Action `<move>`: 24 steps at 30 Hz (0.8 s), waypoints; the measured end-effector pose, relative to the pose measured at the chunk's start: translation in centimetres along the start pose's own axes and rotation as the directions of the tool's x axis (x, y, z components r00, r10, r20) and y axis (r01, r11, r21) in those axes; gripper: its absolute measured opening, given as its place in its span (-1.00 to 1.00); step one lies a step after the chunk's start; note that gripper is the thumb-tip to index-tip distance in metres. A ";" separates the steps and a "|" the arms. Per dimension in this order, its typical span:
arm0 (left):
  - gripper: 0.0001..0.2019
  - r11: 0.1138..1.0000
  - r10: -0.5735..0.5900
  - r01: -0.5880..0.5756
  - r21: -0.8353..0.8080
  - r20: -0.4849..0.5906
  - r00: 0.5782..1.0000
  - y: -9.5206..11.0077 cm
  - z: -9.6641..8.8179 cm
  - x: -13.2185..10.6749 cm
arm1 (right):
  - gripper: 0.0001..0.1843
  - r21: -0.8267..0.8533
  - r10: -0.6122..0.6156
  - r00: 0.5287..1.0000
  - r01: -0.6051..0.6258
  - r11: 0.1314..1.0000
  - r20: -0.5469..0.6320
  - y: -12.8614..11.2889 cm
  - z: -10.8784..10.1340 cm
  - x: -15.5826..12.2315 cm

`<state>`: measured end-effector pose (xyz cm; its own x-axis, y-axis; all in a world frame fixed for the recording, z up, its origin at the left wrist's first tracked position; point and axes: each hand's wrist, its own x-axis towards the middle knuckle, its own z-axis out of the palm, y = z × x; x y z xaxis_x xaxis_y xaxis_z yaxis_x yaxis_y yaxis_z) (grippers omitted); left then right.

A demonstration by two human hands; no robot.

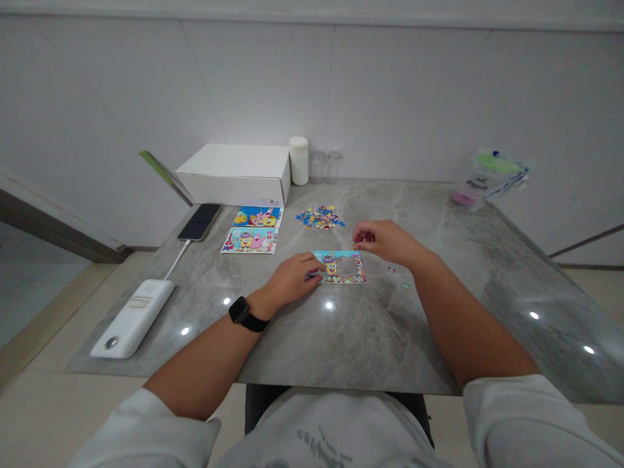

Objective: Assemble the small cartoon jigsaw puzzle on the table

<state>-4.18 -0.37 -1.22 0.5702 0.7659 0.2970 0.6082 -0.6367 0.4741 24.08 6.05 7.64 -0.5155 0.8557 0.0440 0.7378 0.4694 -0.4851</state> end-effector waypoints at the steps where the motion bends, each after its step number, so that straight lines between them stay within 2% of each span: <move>1: -0.83 1.000 0.023 -0.023 0.011 0.012 1.000 0.1 0.0 0.0 | -0.93 0.013 0.006 0.999 -0.007 1.000 0.046 0.4 0.9 0.2; 4: -0.77 0.997 0.067 -0.069 0.045 0.045 0.997 0.6 -0.2 0.0 | -0.92 0.054 0.045 0.992 -0.051 0.997 0.120 1.2 3.0 0.9; 11: -0.59 0.990 0.104 -0.110 0.083 0.080 0.991 1.9 -0.8 -0.1 | -0.89 0.049 0.039 0.986 -0.048 0.998 0.163 0.8 5.8 1.5; 14: -0.56 0.989 0.104 -0.113 0.092 0.098 0.990 2.0 -0.7 -0.1 | -0.88 0.020 0.060 0.982 -0.064 0.998 0.181 0.7 6.6 1.6; 24: -0.51 0.984 0.115 -0.132 0.124 0.136 0.984 2.3 -0.2 0.0 | -0.88 -0.098 0.085 0.987 -0.072 0.993 0.139 0.9 7.7 2.0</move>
<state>-2.88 -1.82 0.06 0.7061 0.6684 0.2339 0.5913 -0.7382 0.3247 20.38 6.47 0.60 -0.5067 0.8539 -0.1192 0.8118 0.4260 -0.3993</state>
